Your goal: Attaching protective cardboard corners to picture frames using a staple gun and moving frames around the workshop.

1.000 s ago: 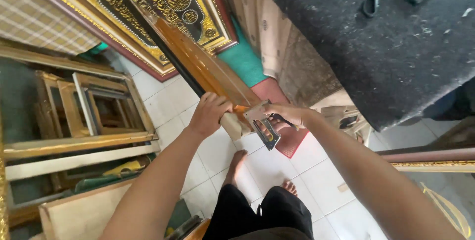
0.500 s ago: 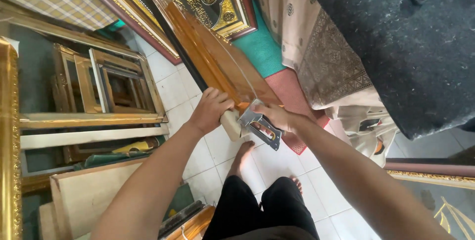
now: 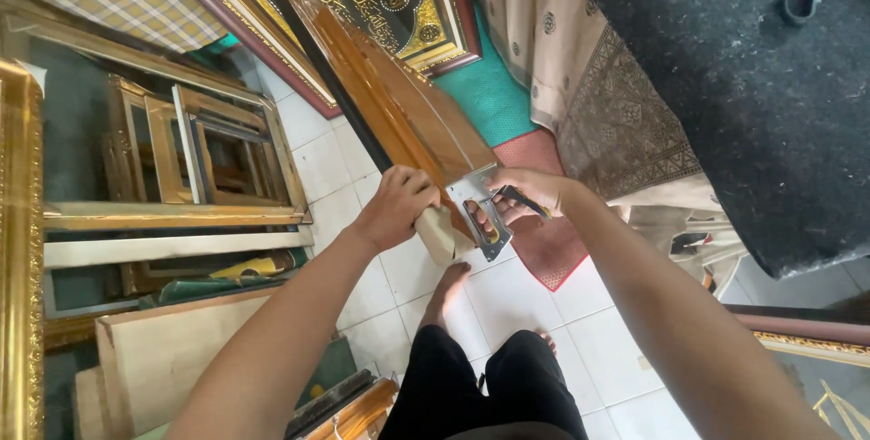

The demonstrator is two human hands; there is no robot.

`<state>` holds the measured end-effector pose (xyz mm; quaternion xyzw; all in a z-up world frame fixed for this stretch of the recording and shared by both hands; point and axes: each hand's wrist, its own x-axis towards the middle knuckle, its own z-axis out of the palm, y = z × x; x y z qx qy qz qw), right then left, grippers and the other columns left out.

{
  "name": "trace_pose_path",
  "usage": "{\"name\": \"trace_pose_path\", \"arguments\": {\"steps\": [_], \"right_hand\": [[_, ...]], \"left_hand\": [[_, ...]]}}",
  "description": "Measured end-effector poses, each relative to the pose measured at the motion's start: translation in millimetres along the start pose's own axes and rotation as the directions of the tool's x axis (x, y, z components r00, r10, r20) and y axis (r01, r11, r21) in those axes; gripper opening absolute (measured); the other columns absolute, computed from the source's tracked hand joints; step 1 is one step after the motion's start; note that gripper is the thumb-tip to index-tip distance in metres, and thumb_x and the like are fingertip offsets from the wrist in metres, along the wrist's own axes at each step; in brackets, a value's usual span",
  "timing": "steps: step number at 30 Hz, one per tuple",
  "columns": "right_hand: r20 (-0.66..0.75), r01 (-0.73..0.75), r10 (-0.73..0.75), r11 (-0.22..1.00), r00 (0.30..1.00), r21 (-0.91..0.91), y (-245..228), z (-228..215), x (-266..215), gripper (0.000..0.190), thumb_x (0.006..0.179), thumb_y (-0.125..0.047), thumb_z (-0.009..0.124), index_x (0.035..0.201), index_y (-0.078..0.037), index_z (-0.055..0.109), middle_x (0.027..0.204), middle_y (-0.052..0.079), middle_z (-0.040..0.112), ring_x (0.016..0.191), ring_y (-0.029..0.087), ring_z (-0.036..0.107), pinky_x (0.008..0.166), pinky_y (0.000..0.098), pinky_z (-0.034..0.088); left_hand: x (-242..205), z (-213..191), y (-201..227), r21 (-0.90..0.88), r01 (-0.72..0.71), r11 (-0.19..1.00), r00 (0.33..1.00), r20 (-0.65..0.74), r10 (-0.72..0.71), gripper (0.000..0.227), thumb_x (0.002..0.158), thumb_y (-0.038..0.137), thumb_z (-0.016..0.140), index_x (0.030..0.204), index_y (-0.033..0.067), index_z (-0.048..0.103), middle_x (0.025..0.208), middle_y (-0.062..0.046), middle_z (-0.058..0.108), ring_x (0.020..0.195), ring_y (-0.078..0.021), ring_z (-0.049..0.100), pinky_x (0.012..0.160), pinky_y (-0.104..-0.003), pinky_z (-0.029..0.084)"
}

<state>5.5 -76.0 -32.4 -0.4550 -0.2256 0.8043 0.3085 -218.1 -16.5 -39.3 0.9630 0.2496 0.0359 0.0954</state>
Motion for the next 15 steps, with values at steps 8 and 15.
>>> {"name": "trace_pose_path", "arguments": {"steps": [8, 15], "right_hand": [[0.17, -0.086, 0.11, 0.986, 0.979, -0.143, -1, -22, 49, 0.048, 0.068, -0.049, 0.052, 0.088, -0.006, 0.062, 0.071, 0.014, 0.062, 0.066, 0.028, 0.065, 0.066, 0.0428, 0.055], [0.21, -0.116, 0.182, 0.949, 0.961, -0.292, -11, -4, 50, 0.049, 0.067, -0.052, 0.048, 0.083, -0.008, 0.061, 0.068, 0.008, 0.062, 0.063, 0.022, 0.065, 0.061, 0.0347, 0.056]], "left_hand": [[-3, 19, -23, -0.068, -0.036, 0.997, 0.996, -0.079, 0.031, 0.036, 0.068, 0.0, 0.053, 0.09, 0.0182, 0.033, 0.08, 0.001, 0.034, 0.09, -0.023, 0.04, 0.088, -0.04, 0.034], [-7, 41, -32, -0.01, -0.048, 0.999, 0.984, -0.172, 0.045, 0.043, 0.064, 0.002, 0.054, 0.092, 0.0185, 0.026, 0.08, 0.003, 0.027, 0.09, -0.0219, 0.036, 0.096, -0.044, 0.029]]}}
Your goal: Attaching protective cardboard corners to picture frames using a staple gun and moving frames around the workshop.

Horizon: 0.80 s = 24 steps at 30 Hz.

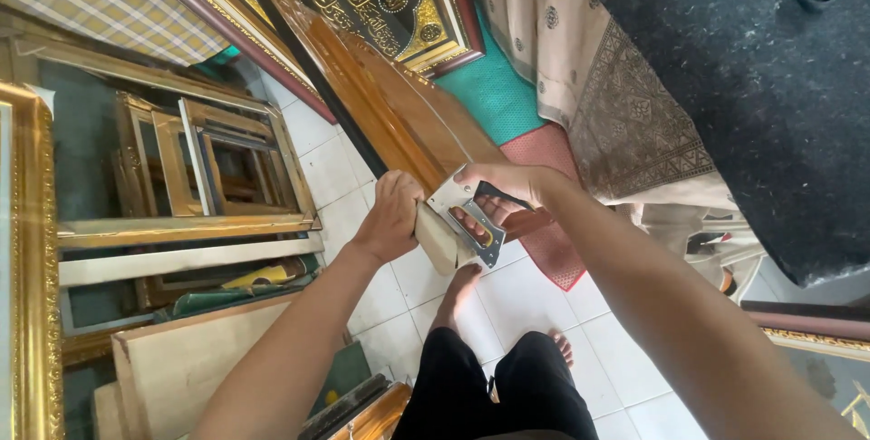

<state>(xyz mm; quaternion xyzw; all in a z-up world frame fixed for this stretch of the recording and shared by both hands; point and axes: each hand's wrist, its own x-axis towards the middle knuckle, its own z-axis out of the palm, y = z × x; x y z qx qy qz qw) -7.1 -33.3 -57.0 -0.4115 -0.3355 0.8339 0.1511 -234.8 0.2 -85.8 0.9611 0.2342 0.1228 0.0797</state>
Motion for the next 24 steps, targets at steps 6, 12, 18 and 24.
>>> {"name": "trace_pose_path", "arguments": {"steps": [6, 12, 18, 24], "right_hand": [[-0.059, -0.036, 0.032, 0.997, 0.998, -0.068, -11, 12, -11, 0.047, 0.065, -0.051, 0.047, 0.078, -0.008, 0.061, 0.063, 0.007, 0.06, 0.058, 0.021, 0.064, 0.057, 0.0315, 0.056], [-0.265, 0.115, -0.131, 0.99, 0.955, -0.076, 13, 9, 17, 0.045, 0.07, -0.047, 0.052, 0.063, -0.004, 0.061, 0.049, 0.011, 0.057, 0.042, 0.022, 0.06, 0.041, 0.0332, 0.053], [-0.29, 0.059, -0.14, 0.961, 0.947, -0.27, -13, 19, -26, 0.039, 0.072, -0.039, 0.054, 0.058, -0.003, 0.057, 0.045, 0.01, 0.053, 0.036, 0.018, 0.053, 0.033, 0.0279, 0.047], [-0.406, 0.065, -0.13, 0.983, 0.905, -0.169, 34, -21, -26, 0.045, 0.072, -0.045, 0.054, 0.061, -0.002, 0.058, 0.046, 0.012, 0.05, 0.038, 0.021, 0.053, 0.033, 0.032, 0.046]], "left_hand": [[0, -4, 5, 0.02, 0.002, 1.0, 0.999, 0.035, -0.003, 0.045, 0.065, 0.002, 0.057, 0.094, 0.0175, 0.026, 0.082, 0.003, 0.025, 0.089, -0.0216, 0.035, 0.094, -0.044, 0.031], [13, -28, 23, -0.031, 0.022, 0.999, 0.999, 0.025, -0.021, 0.043, 0.067, 0.001, 0.054, 0.095, 0.0165, 0.027, 0.085, 0.0, 0.027, 0.09, -0.0236, 0.035, 0.092, -0.044, 0.031], [1, -22, 17, -0.033, 0.019, 0.999, 0.997, 0.071, -0.016, 0.046, 0.066, -0.002, 0.055, 0.095, 0.0169, 0.026, 0.089, -0.001, 0.027, 0.093, -0.024, 0.034, 0.093, -0.044, 0.03], [4, -19, 16, -0.082, 0.035, 0.996, 0.994, 0.105, -0.026, 0.049, 0.062, -0.005, 0.054, 0.096, 0.0171, 0.027, 0.089, -0.001, 0.029, 0.092, -0.0234, 0.034, 0.095, -0.044, 0.027]]}}
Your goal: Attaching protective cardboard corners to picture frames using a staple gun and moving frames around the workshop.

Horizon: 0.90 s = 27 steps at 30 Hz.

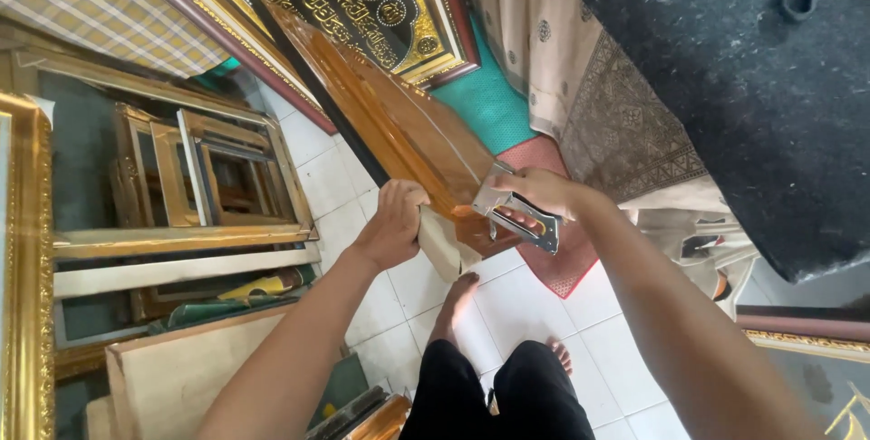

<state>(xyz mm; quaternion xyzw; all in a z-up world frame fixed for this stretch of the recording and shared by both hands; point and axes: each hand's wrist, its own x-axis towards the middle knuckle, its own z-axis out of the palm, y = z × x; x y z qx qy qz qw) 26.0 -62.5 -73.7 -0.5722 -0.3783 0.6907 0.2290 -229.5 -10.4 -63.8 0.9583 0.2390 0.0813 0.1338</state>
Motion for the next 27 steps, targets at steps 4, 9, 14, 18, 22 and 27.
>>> {"name": "trace_pose_path", "arguments": {"steps": [4, 9, 14, 18, 22, 27], "right_hand": [[-0.111, 0.033, -0.035, 0.999, 0.993, -0.027, -33, -2, -43, 0.042, 0.071, -0.046, 0.054, 0.068, -0.004, 0.061, 0.052, 0.009, 0.054, 0.045, 0.02, 0.057, 0.037, 0.0283, 0.046], [-0.313, 0.027, -0.17, 0.91, 0.934, -0.414, -81, -1, -101, 0.049, 0.068, -0.04, 0.06, 0.102, -0.005, 0.057, 0.082, 0.022, 0.059, 0.083, 0.035, 0.06, 0.068, 0.0439, 0.046], [-0.601, -0.332, -0.215, 0.669, 0.77, -0.665, -90, -21, -122, 0.065, 0.069, -0.065, 0.052, 0.109, -0.014, 0.055, 0.099, 0.011, 0.058, 0.098, 0.027, 0.057, 0.084, 0.04, 0.044], [-0.737, -0.504, -0.49, 0.538, 0.466, -0.676, -78, -46, -136, 0.059, 0.068, -0.047, 0.063, 0.111, -0.008, 0.052, 0.093, 0.01, 0.055, 0.092, 0.03, 0.057, 0.077, 0.0429, 0.044], [-0.809, -0.637, -0.514, 0.529, 0.285, -0.56, -64, -83, -138, 0.062, 0.068, -0.041, 0.066, 0.116, -0.006, 0.049, 0.1, 0.013, 0.054, 0.098, 0.032, 0.054, 0.081, 0.0424, 0.041], [-0.898, -0.733, -0.376, 0.542, 0.227, -0.412, -24, -123, -128, 0.058, 0.072, -0.034, 0.066, 0.122, -0.011, 0.045, 0.115, 0.012, 0.053, 0.109, 0.032, 0.05, 0.086, 0.0444, 0.041]], "left_hand": [[20, -8, 10, -0.017, -0.047, 0.999, 0.999, -0.002, 0.047, 0.046, 0.062, -0.009, 0.05, 0.098, 0.0155, 0.033, 0.085, -0.001, 0.032, 0.089, -0.023, 0.038, 0.093, -0.042, 0.027], [55, 1, 22, -0.041, -0.039, 0.998, 0.999, -0.037, 0.037, 0.038, 0.058, -0.006, 0.06, 0.08, 0.0156, 0.039, 0.076, 0.001, 0.037, 0.084, -0.021, 0.041, 0.09, -0.042, 0.025], [104, 9, 41, 0.042, -0.086, 0.995, 0.984, -0.154, 0.091, 0.037, 0.053, 0.002, 0.065, 0.075, 0.0177, 0.041, 0.075, 0.001, 0.041, 0.081, -0.0193, 0.043, 0.088, -0.039, 0.029], [144, 25, 39, 0.06, -0.106, 0.993, 0.987, -0.111, 0.112, 0.055, 0.037, 0.01, 0.078, 0.077, 0.0184, 0.041, 0.079, 0.0, 0.045, 0.084, -0.0213, 0.045, 0.089, -0.043, 0.03], [165, 0, 50, 0.025, -0.189, 0.982, 0.981, -0.036, 0.19, 0.036, 0.051, 0.011, 0.072, 0.076, 0.0186, 0.047, 0.078, 0.001, 0.047, 0.085, -0.0218, 0.046, 0.09, -0.041, 0.028], [176, -33, 32, -0.201, -0.323, 0.925, 0.883, 0.288, 0.371, 0.055, 0.067, 0.013, 0.063, 0.118, 0.0209, 0.043, 0.116, -0.003, 0.044, 0.108, -0.0273, 0.04, 0.097, -0.046, 0.02]]}}
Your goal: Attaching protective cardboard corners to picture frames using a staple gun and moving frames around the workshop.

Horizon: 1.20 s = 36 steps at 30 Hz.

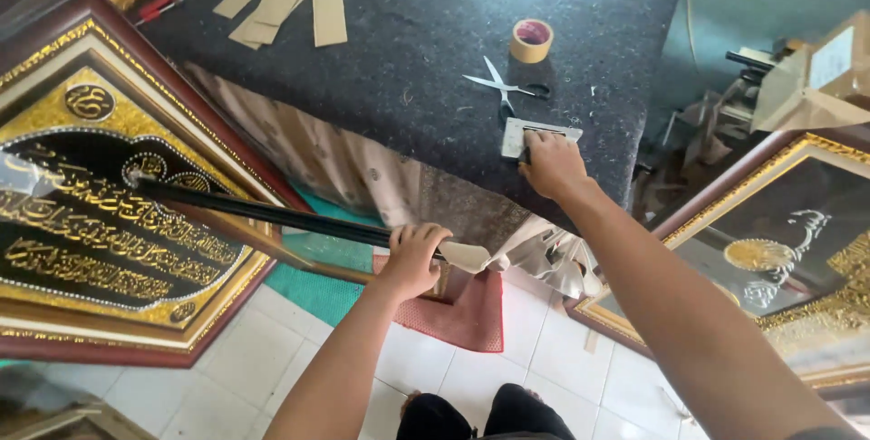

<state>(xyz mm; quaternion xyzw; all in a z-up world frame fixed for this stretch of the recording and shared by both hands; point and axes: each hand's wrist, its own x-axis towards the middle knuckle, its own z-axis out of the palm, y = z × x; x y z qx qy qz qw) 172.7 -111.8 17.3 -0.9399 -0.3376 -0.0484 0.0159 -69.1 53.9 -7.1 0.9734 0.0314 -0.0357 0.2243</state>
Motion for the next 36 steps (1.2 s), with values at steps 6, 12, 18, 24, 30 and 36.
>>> {"name": "trace_pose_path", "arguments": {"steps": [6, 12, 18, 24, 30, 36], "right_hand": [[-0.093, -0.166, 0.173, 0.983, 0.98, 0.084, -73, -44, -37, 0.049, 0.074, -0.025, 0.065, 0.118, -0.01, 0.049, 0.113, 0.011, 0.051, 0.107, 0.029, 0.048, 0.082, 0.0428, 0.043], [0.367, 0.09, -0.195, 0.955, 0.91, 0.284, -200, -26, -84, 0.065, 0.064, -0.052, 0.062, 0.117, -0.017, 0.046, 0.105, 0.01, 0.059, 0.1, 0.029, 0.057, 0.081, 0.0456, 0.048], [0.485, -0.022, -0.047, 0.991, 0.873, 0.136, -192, 7, -58, 0.027, 0.072, -0.041, 0.056, 0.091, -0.024, 0.06, 0.084, 0.004, 0.065, 0.084, 0.029, 0.064, 0.07, 0.0409, 0.052], [0.547, -0.098, 0.034, 0.991, 0.836, 0.089, -175, 13, -34, 0.027, 0.066, -0.041, 0.063, 0.09, -0.028, 0.063, 0.087, 0.002, 0.065, 0.089, 0.025, 0.063, 0.073, 0.0389, 0.053], [0.553, -0.223, 0.155, 0.973, 0.818, 0.056, -127, -40, -28, 0.026, 0.067, -0.033, 0.063, 0.092, -0.027, 0.065, 0.086, 0.003, 0.067, 0.09, 0.025, 0.064, 0.076, 0.0385, 0.051], [0.616, -0.334, 0.257, 0.942, 0.744, 0.011, -83, -47, -52, 0.037, 0.069, -0.023, 0.062, 0.106, -0.024, 0.062, 0.091, 0.009, 0.069, 0.094, 0.028, 0.064, 0.082, 0.0415, 0.05]], "left_hand": [[-30, -36, -82, 0.297, 0.281, 0.913, 0.956, -0.167, -0.24, 0.051, 0.07, 0.018, 0.065, 0.118, 0.0193, 0.047, 0.127, -0.007, 0.044, 0.118, -0.0313, 0.038, 0.1, -0.047, 0.023], [-51, -63, -142, 0.471, 0.342, 0.813, 0.937, -0.101, -0.335, 0.058, 0.078, 0.034, 0.063, 0.127, 0.0174, 0.038, 0.133, -0.009, 0.039, 0.126, -0.0291, 0.029, 0.103, -0.05, 0.012], [-13, -79, -165, 0.484, 0.289, 0.826, 0.944, -0.001, -0.33, 0.056, 0.076, 0.03, 0.064, 0.126, 0.0199, 0.041, 0.122, -0.006, 0.05, 0.114, -0.0252, 0.044, 0.099, -0.046, 0.022], [17, -117, -215, 0.623, 0.16, 0.766, 0.917, 0.194, -0.349, 0.037, 0.078, 0.015, 0.054, 0.112, 0.0294, 0.054, 0.105, 0.001, 0.062, 0.101, -0.023, 0.056, 0.098, -0.05, 0.019], [60, -171, -123, 0.534, 0.052, 0.844, 0.914, 0.315, -0.256, 0.033, 0.078, 0.011, 0.049, 0.105, 0.0245, 0.062, 0.102, -0.004, 0.065, 0.099, -0.028, 0.06, 0.093, -0.044, 0.033], [112, -121, -104, 0.452, -0.19, 0.872, 0.908, 0.419, -0.019, 0.033, 0.073, 0.013, 0.056, 0.104, 0.0205, 0.063, 0.097, -0.005, 0.065, 0.095, -0.0273, 0.06, 0.089, -0.042, 0.024]]}}
